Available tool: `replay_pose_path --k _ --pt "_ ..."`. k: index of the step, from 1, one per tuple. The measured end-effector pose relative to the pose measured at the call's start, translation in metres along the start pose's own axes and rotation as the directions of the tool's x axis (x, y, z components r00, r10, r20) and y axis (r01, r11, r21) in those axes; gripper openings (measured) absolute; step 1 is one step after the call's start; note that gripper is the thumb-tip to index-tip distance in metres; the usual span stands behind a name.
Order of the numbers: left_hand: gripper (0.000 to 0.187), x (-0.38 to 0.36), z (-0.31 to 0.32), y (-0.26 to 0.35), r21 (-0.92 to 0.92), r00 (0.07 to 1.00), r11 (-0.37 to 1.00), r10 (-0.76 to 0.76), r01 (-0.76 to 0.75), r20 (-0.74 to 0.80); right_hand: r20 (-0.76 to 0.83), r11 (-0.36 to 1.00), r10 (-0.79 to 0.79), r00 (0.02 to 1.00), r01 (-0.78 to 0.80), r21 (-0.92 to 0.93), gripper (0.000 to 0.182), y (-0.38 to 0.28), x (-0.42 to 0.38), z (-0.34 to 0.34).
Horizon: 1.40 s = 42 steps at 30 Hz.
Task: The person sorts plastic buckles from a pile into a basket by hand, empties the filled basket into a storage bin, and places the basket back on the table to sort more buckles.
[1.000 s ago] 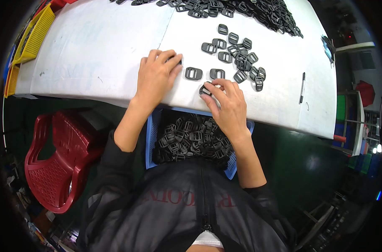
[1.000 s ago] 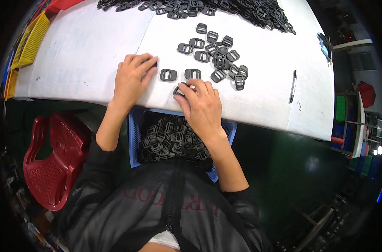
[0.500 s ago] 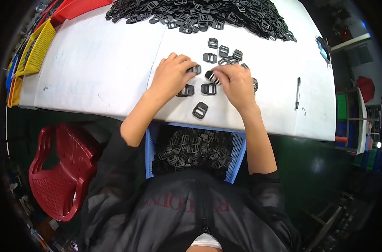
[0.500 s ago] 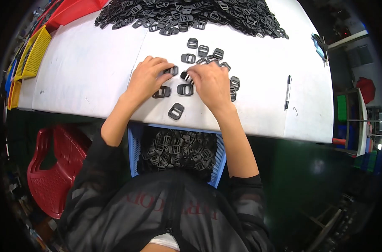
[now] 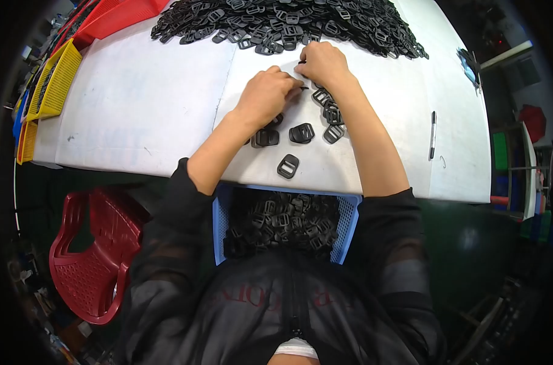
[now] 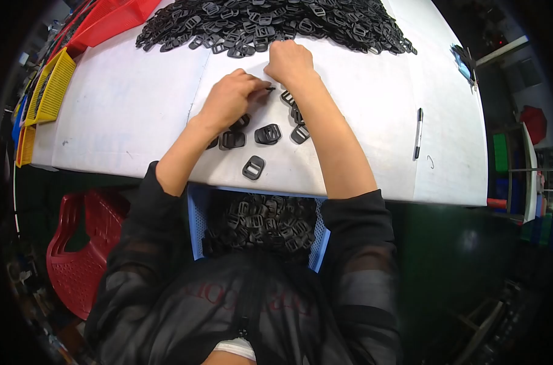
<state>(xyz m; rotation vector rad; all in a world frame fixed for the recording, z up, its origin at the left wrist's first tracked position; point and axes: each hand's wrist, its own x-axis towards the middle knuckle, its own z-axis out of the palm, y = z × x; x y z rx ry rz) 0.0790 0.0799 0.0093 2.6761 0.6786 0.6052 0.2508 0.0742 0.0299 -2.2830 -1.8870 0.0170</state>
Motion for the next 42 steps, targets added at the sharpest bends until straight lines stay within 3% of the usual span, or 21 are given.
replay_pose_path --k 2,4,5,7,9,10,11,12,15,17,20,23,24,25,27,30,33,37,39,40,42 --pt "0.02 -0.009 -0.009 -0.002 -0.099 0.982 0.979 -0.185 0.181 -0.039 -0.033 1.0 0.01 0.999 -0.011 -0.026 0.027 -0.001 0.001 -0.003" --pt "0.017 -0.016 -0.018 -0.007 -0.126 0.938 0.932 -0.345 0.34 -0.023 0.002 0.968 -0.014 1.0 0.013 0.251 0.022 0.0 -0.001 -0.005" --pt "0.017 -0.019 -0.016 -0.007 -0.066 0.959 0.966 -0.256 0.25 -0.122 0.015 0.924 -0.029 0.999 0.021 0.382 0.021 0.001 -0.003 -0.005" --pt "0.018 -0.026 -0.018 -0.001 0.085 0.953 0.994 -0.045 0.074 -0.298 -0.045 0.897 -0.02 0.999 0.037 0.441 0.021 0.011 -0.003 -0.004" --pt "0.016 -0.037 -0.016 0.018 -0.112 0.974 0.991 0.048 -0.075 -0.223 -0.102 0.868 -0.009 0.995 0.058 0.493 0.022 0.028 -0.005 -0.003" --pt "0.016 -0.043 -0.015 0.028 -0.116 0.975 0.979 0.151 -0.17 -0.161 -0.145 0.859 -0.024 0.989 0.095 0.503 0.023 0.038 -0.009 -0.006" --pt "0.017 -0.049 -0.015 0.036 -0.126 0.962 0.956 0.255 -0.266 -0.099 -0.092 0.864 -0.027 0.995 0.07 0.499 0.024 0.044 -0.013 -0.009" --pt "0.02 -0.054 -0.012 0.041 -0.069 0.967 0.965 0.248 -0.251 -0.049 -0.04 0.869 -0.028 0.999 0.044 0.493 0.025 0.047 -0.021 -0.013" --pt "0.022 -0.051 -0.005 0.027 0.09 0.99 0.987 0.134 -0.131 -0.03 0.038 0.94 -0.01 0.999 -0.004 0.342 0.031 0.046 -0.042 -0.012" --pt "0.023 -0.048 -0.005 0.018 0.087 0.994 0.993 0.084 -0.078 -0.074 0.079 0.976 0.018 0.997 -0.034 0.213 0.032 0.038 -0.047 -0.014" --pt "0.02 -0.041 -0.006 0.019 0.08 0.984 0.996 0.053 -0.04 -0.17 -0.022 0.951 -0.091 0.996 0.094 0.295 0.031 0.03 -0.04 0.0" --pt "0.018 -0.036 -0.009 0.024 0.025 0.968 0.999 0.025 -0.02 -0.249 -0.165 0.898 -0.046 0.985 0.113 0.426 0.03 0.049 -0.032 0.003" --pt "0.017 -0.035 -0.008 0.021 0.027 0.966 1.0 0.02 -0.014 -0.256 -0.155 0.904 -0.044 0.987 0.105 0.415 0.028 0.06 -0.033 0.002" --pt "0.017 -0.034 -0.007 0.016 0.029 0.965 1.0 0.016 -0.008 -0.263 -0.042 0.913 -0.051 0.998 0.064 0.404 0.026 0.068 -0.039 -0.007" --pt "0.017 -0.024 -0.008 0.011 0.034 0.963 0.999 -0.016 0.026 -0.267 0.029 0.943 0.112 0.993 -0.116 0.312 0.024 0.088 -0.057 -0.012" --pt "0.018 -0.01 -0.011 0.012 0.054 0.963 0.987 -0.133 0.149 -0.234 -0.082 0.945 0.159 0.984 -0.127 0.301 0.018 0.096 -0.072 -0.013" --pt "0.018 0.002 -0.005 0.003 0.074 0.962 0.979 -0.169 0.188 -0.213 -0.173 0.942 0.098 0.98 -0.035 0.334 0.017 0.08 -0.07 -0.008" --pt "0.018 0.007 -0.006 0.007 0.014 0.948 0.978 -0.198 0.208 -0.248 -0.249 0.953 -0.076 0.966 0.144 0.268 0.023 0.035 -0.058 0.004" --pt "0.019 0.003 -0.012 0.014 -0.021 0.945 0.975 -0.219 0.221 -0.244 -0.156 0.959 -0.082 0.984 0.121 0.258 0.023 0.023 -0.055 0.004" --pt "0.02 0.0 -0.015 0.018 -0.122 0.933 0.96 -0.273 0.251 -0.233 -0.111 0.962 -0.087 0.99 0.112 0.25 0.023 0.019 -0.054 0.001" --pt "0.023 -0.009 -0.022 0.025 -0.322 0.903 0.895 -0.382 0.308 -0.198 -0.042 0.828 0.078 0.996 -0.041 0.56 0.023 0.015 -0.059 -0.01"
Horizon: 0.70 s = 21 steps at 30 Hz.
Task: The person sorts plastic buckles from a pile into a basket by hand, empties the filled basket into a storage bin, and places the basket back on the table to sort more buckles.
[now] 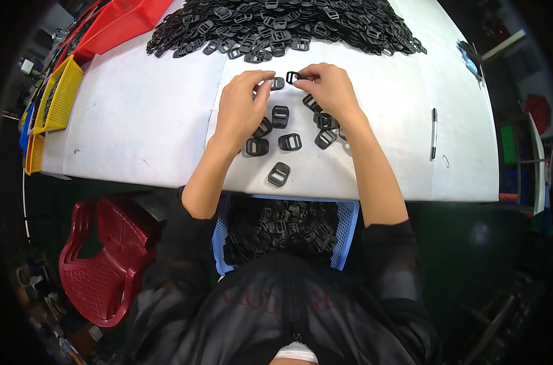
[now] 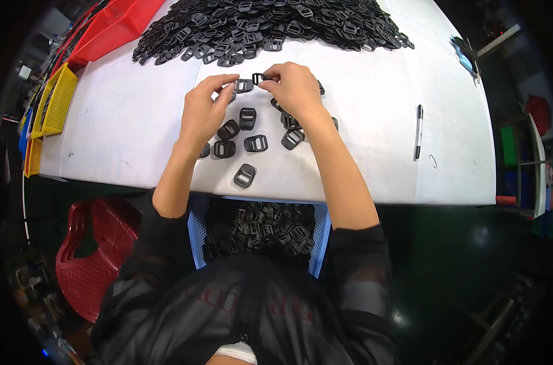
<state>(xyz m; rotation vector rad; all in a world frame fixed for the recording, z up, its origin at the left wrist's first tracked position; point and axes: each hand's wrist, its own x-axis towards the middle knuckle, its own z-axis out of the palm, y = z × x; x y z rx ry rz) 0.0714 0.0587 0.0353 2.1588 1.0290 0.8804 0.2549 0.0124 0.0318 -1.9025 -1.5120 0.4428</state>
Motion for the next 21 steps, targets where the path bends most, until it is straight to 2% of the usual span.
replay_pose_path --k 1,3,4,7,9,12,15,16,19,20,21 --pt "0.024 -0.004 -0.002 0.003 -0.143 0.996 0.986 -0.081 0.084 0.029 0.011 0.983 0.091 0.996 -0.091 0.161 0.023 -0.006 -0.007 -0.005" --pt "0.027 -0.013 0.0 0.012 -0.41 0.967 0.876 -0.224 0.254 0.122 0.066 0.946 0.159 0.985 -0.171 0.274 0.026 -0.026 -0.024 -0.016" --pt "0.029 -0.017 0.002 0.016 -0.529 0.979 0.824 -0.159 0.205 0.131 0.105 0.924 0.19 0.976 -0.214 0.317 0.027 -0.035 -0.031 -0.02" --pt "0.028 -0.022 -0.003 0.026 -0.581 0.971 0.78 -0.153 0.232 0.183 0.166 0.859 0.194 0.967 -0.249 0.447 0.03 -0.044 -0.047 -0.021" --pt "0.025 -0.022 0.001 0.02 -0.675 0.965 0.69 -0.201 0.262 0.17 0.173 0.837 0.196 0.965 -0.256 0.484 0.029 -0.049 -0.055 -0.02" --pt "0.022 -0.024 0.007 0.028 -0.767 0.959 0.592 -0.26 0.249 0.11 0.09 0.897 0.175 0.98 -0.197 0.397 0.029 -0.065 -0.065 -0.023" --pt "0.022 -0.024 0.007 0.038 -0.764 0.947 0.587 -0.306 0.268 0.097 0.041 0.904 0.16 0.986 -0.163 0.396 0.028 -0.068 -0.071 -0.019" --pt "0.023 -0.023 0.011 0.037 -0.796 0.947 0.544 -0.302 0.264 0.108 0.026 0.899 0.154 0.988 -0.151 0.411 0.027 -0.067 -0.072 -0.018" --pt "0.031 -0.011 0.017 0.023 -0.592 0.947 0.745 -0.297 0.308 0.119 0.113 0.931 0.14 0.984 -0.17 0.324 0.026 -0.052 -0.057 -0.024" --pt "0.039 -0.005 0.021 0.018 -0.505 0.966 0.838 -0.256 0.208 -0.027 0.129 0.929 0.151 0.98 -0.185 0.32 0.026 -0.042 -0.047 -0.026" --pt "0.041 -0.002 0.025 0.017 -0.495 0.973 0.86 -0.205 0.128 -0.105 0.089 0.919 0.185 0.979 -0.204 0.337 0.023 -0.023 -0.031 -0.024"
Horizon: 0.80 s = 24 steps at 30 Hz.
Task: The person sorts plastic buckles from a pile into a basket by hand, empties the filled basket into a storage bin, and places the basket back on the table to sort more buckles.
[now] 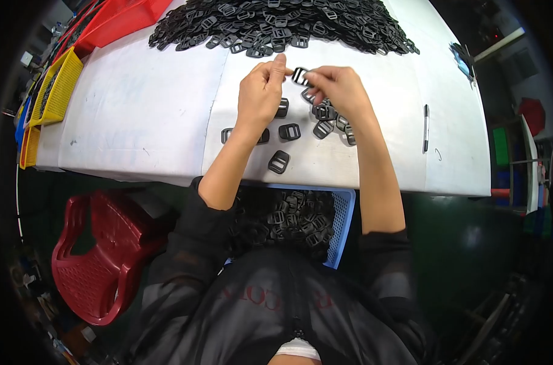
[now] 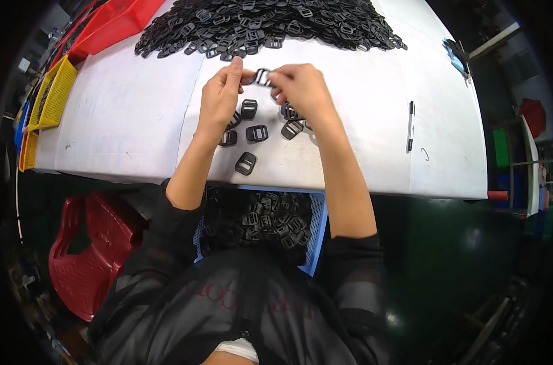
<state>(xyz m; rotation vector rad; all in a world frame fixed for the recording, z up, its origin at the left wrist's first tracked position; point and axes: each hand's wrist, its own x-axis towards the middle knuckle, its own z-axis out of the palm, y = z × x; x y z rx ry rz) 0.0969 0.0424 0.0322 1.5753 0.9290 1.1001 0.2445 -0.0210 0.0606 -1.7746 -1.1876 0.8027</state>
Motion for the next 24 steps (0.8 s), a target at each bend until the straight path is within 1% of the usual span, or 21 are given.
replay_pose_path --k 2,5,6,8,9,12,13,15,16,17,18,21,22,23,24 --pt "0.032 -0.006 0.0 0.017 0.169 0.999 0.985 -0.033 0.031 0.008 -0.103 0.991 0.049 0.993 -0.061 -0.116 0.023 0.014 0.03 -0.01" --pt "0.02 -0.019 0.0 0.013 0.284 0.99 0.954 0.062 -0.096 0.124 -0.04 0.968 0.126 0.991 -0.132 -0.212 0.023 0.023 0.051 -0.015" --pt "0.019 -0.022 0.0 0.011 0.341 0.986 0.932 0.075 -0.122 0.148 -0.119 0.94 0.051 0.992 -0.088 -0.33 0.022 0.027 0.051 -0.018" --pt "0.016 -0.027 -0.002 0.005 0.444 0.976 0.879 0.095 -0.174 0.194 -0.239 0.827 -0.124 0.963 -0.033 -0.562 0.022 0.038 0.05 -0.03" --pt "0.016 -0.027 -0.001 0.004 0.449 0.974 0.876 0.094 -0.179 0.204 -0.19 0.86 -0.112 0.975 0.0 -0.51 0.021 0.035 0.039 -0.038" --pt "0.016 -0.017 0.009 -0.009 0.504 0.928 0.796 0.187 -0.335 0.322 0.011 0.895 -0.179 0.984 0.168 -0.414 0.02 0.04 0.007 -0.045" --pt "0.017 -0.01 0.014 -0.013 0.517 0.907 0.76 0.228 -0.393 0.354 0.015 0.881 -0.166 0.986 0.156 -0.448 0.019 0.038 -0.003 -0.044" --pt "0.018 0.002 0.025 -0.019 0.537 0.859 0.681 0.3 -0.498 0.415 -0.064 0.847 -0.219 0.973 0.158 -0.507 0.02 0.048 -0.008 -0.044" --pt "0.019 0.004 0.027 -0.018 0.576 0.871 0.673 0.229 -0.464 0.435 -0.101 0.831 -0.248 0.964 0.157 -0.534 0.02 0.054 -0.009 -0.042" --pt "0.019 0.007 0.029 -0.015 0.615 0.879 0.659 0.157 -0.434 0.451 -0.132 0.811 -0.245 0.961 0.128 -0.57 0.025 0.059 -0.005 -0.038" --pt "0.02 0.011 0.031 -0.009 0.653 0.882 0.639 0.088 -0.407 0.464 -0.134 0.779 -0.245 0.96 0.112 -0.618 0.027 0.056 -0.002 -0.035" --pt "0.022 0.014 0.032 -0.005 0.659 0.863 0.625 0.046 -0.419 0.504 -0.12 0.667 -0.223 0.967 0.061 -0.743 0.032 0.045 0.007 -0.017" --pt "0.022 0.016 0.032 -0.005 0.66 0.856 0.621 0.033 -0.422 0.516 -0.094 0.73 -0.153 0.984 0.048 -0.682 0.031 0.044 0.011 -0.017" --pt "0.02 0.018 0.03 -0.002 0.659 0.853 0.649 -0.03 -0.379 0.521 -0.063 0.785 -0.089 0.994 0.031 -0.618 0.03 0.043 0.018 -0.018" --pt "0.021 0.018 0.029 0.001 0.659 0.847 0.659 -0.061 -0.362 0.527 -0.027 0.834 -0.027 0.999 0.008 -0.552 0.029 0.043 0.023 -0.019"
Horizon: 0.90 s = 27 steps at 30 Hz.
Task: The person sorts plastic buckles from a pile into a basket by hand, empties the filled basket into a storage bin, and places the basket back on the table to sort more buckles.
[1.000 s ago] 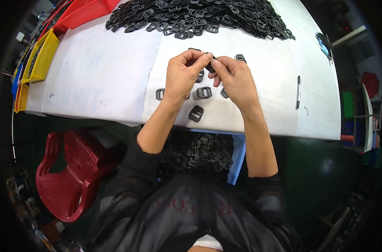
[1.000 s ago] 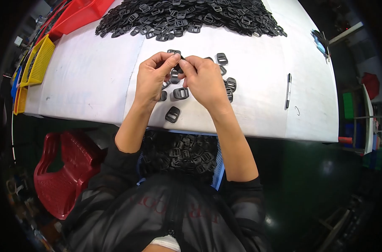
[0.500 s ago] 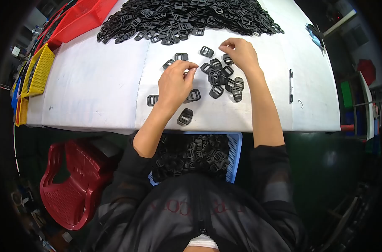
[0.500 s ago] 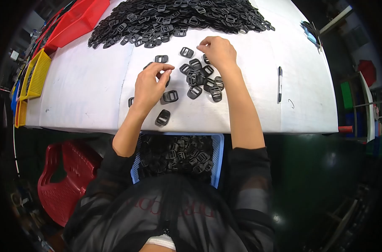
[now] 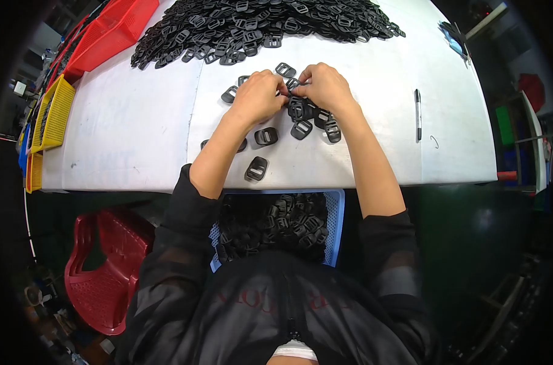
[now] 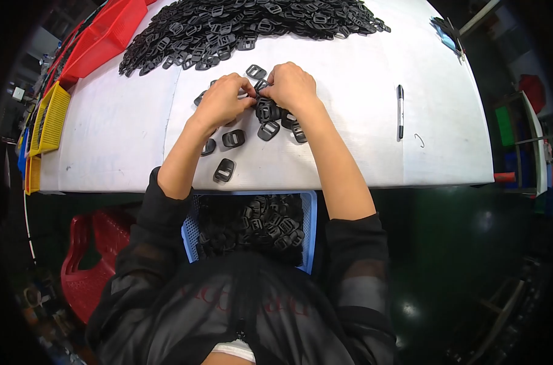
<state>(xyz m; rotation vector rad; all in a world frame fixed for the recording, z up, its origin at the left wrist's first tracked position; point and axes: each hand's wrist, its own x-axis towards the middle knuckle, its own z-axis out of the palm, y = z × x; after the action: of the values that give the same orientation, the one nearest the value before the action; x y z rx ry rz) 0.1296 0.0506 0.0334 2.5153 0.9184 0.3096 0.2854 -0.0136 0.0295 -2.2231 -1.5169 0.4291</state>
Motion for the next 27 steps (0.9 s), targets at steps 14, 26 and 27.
replay_pose_path --k 14,26,27 --pt "0.027 -0.001 -0.006 -0.011 -0.104 0.997 0.993 0.058 -0.052 0.054 0.115 0.988 -0.144 0.983 0.136 0.073 0.029 0.006 -0.03 -0.019" --pt "0.028 -0.023 0.012 0.005 0.043 0.94 0.986 0.164 -0.159 -0.3 0.136 0.978 -0.067 0.988 0.039 0.204 0.016 0.004 -0.052 -0.032" --pt "0.029 -0.027 0.011 0.007 0.026 0.956 0.991 0.135 -0.133 -0.262 0.137 0.983 -0.075 0.988 0.05 0.178 0.02 0.003 -0.054 -0.034"
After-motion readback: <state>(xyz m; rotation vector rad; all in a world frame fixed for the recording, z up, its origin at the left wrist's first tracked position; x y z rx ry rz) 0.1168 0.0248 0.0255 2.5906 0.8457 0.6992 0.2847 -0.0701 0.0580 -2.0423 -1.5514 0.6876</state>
